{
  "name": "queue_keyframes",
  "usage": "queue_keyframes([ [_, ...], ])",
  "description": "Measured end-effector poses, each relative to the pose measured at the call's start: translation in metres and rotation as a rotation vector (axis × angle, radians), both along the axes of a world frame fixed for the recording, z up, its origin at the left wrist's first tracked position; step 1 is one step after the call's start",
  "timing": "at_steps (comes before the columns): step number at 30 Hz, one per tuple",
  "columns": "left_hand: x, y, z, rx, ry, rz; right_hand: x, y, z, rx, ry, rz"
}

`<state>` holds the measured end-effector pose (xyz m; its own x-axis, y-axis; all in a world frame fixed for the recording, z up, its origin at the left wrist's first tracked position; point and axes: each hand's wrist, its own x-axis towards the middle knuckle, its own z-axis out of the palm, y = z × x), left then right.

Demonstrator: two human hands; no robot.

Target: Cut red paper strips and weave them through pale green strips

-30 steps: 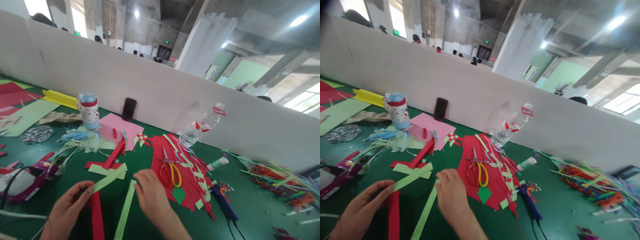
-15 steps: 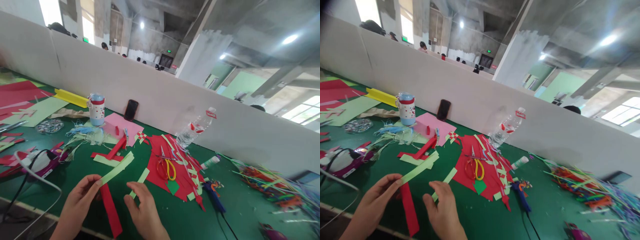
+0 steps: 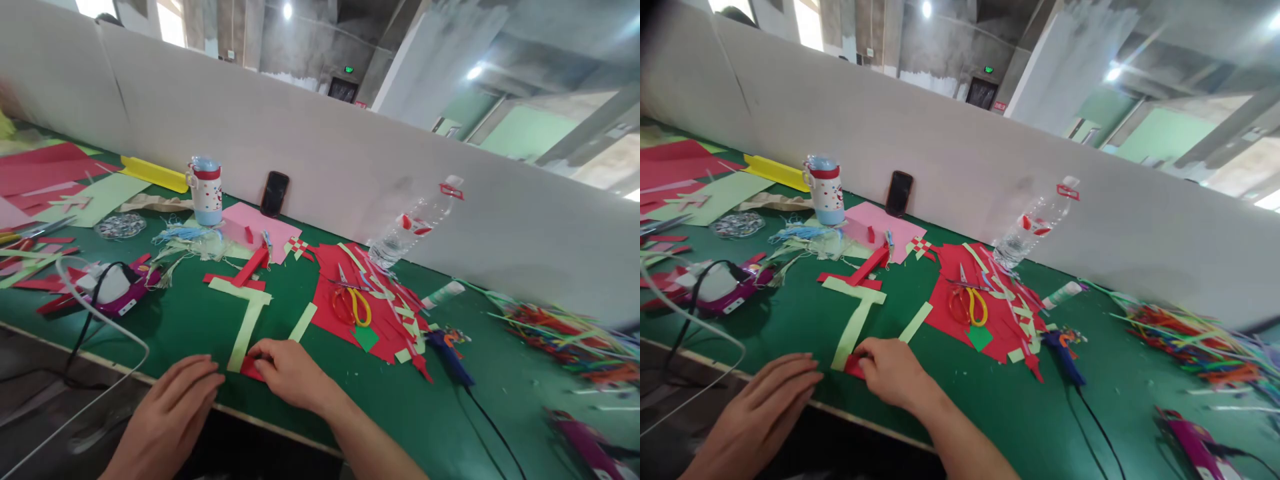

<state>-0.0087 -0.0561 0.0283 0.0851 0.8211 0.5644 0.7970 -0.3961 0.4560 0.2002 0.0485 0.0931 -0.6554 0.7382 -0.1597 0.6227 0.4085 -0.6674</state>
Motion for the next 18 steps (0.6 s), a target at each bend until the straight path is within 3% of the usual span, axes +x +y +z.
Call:
queue_keyframes([
  [2, -0.004, 0.002, -0.005, 0.081, 0.264, -0.139, -0.004, 0.002, 0.001, 0.042, -0.052, 0.049],
  [5, -0.006, 0.011, -0.010, 0.116, 0.473, -0.188, -0.009, 0.003, 0.003, 0.127, -0.141, 0.110],
  [11, -0.015, 0.026, -0.013, 0.239, 0.612, -0.219, -0.008, -0.008, -0.002, 0.459, -0.309, 0.138],
  [15, -0.016, 0.027, -0.008, 0.279, 0.629, -0.223, -0.003, -0.028, -0.024, 0.724, -0.128, 0.098],
  [18, -0.015, 0.031, -0.001, 0.231, 0.517, -0.205, 0.000, -0.041, -0.048, 0.839, -0.025, 0.139],
])
